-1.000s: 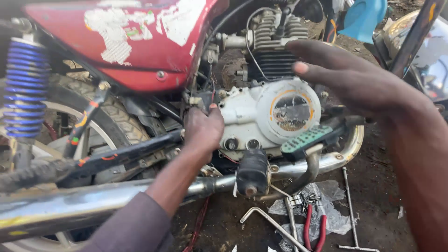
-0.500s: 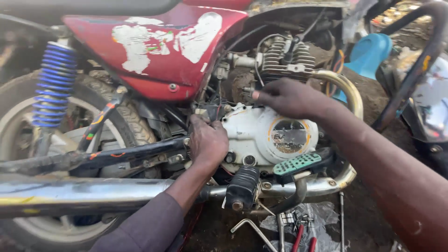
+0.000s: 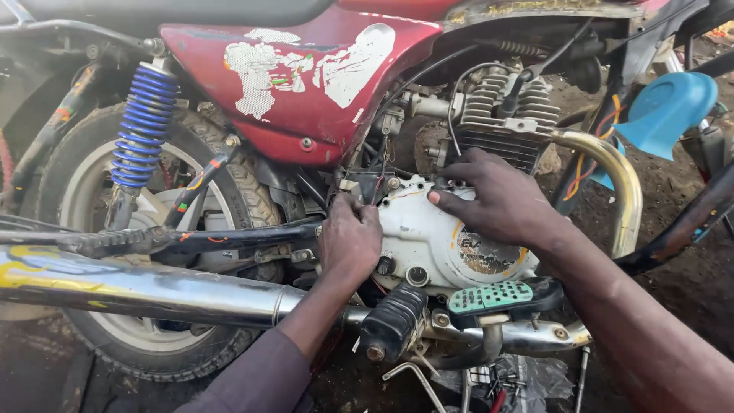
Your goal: Repairing and disassembling parts of a motorcycle engine using various hand tools like wrenches and pliers.
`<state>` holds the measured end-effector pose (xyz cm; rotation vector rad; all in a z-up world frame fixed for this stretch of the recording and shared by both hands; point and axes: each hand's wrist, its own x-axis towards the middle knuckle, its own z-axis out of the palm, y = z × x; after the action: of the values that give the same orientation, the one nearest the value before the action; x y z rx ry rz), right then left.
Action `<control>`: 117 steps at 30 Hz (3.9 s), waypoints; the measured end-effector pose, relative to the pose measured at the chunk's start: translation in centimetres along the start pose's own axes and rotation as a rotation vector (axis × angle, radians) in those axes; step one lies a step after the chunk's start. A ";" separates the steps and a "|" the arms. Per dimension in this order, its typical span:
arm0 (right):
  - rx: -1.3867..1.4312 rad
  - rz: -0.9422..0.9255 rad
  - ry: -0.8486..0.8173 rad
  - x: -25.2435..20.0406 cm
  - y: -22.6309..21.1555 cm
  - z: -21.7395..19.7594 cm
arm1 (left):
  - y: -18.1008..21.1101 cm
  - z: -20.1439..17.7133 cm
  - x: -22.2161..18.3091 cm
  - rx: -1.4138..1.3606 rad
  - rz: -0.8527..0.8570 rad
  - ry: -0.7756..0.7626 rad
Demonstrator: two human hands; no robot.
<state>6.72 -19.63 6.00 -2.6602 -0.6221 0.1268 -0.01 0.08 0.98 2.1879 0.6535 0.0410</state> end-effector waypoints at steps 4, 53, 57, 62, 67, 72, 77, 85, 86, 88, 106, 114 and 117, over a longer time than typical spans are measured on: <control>0.057 -0.004 0.023 0.2 0.4 0.4 | 0.7 -0.4 1.6 0.174 0.095 -0.002; 0.261 -0.016 0.095 0.7 -0.3 0.5 | 0.8 0.0 3.7 0.331 0.152 -0.082; 0.261 -0.038 0.096 1.0 0.0 0.5 | 1.7 -0.1 2.5 0.224 0.081 -0.006; 0.254 -0.075 0.107 0.6 -0.2 0.5 | 0.6 0.4 1.5 0.036 0.129 0.159; 0.295 -0.124 0.125 0.8 0.4 0.6 | 0.1 0.8 1.5 -0.002 0.179 0.226; 0.617 -0.033 0.238 0.4 0.7 0.2 | -0.6 0.4 2.6 0.173 0.163 0.119; 0.709 0.252 0.504 1.8 6.5 -0.2 | -1.0 0.2 4.9 0.402 0.240 0.043; 0.495 0.325 0.500 -2.2 4.0 -4.7 | 1.1 -1.2 2.1 0.500 0.470 0.125; 0.477 0.244 0.471 -2.6 3.3 -5.7 | 0.7 -1.2 2.8 0.483 0.419 0.083; 0.457 0.164 0.444 -2.9 2.7 -6.3 | 0.4 -1.4 3.4 0.463 0.369 0.040; -0.096 0.455 0.212 -0.9 6.0 -2.1 | 0.3 -1.3 3.7 0.419 0.389 -0.005; -0.275 0.387 -0.035 -1.3 4.4 -3.5 | -0.1 -1.4 4.0 0.463 0.405 0.007; -0.331 0.375 -0.035 -1.6 3.8 -3.1 | 0.0 -1.6 4.0 0.470 0.437 0.022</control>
<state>7.37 -24.62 7.33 -3.0775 -0.1543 0.1891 3.05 3.05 1.26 2.7539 0.1912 0.1526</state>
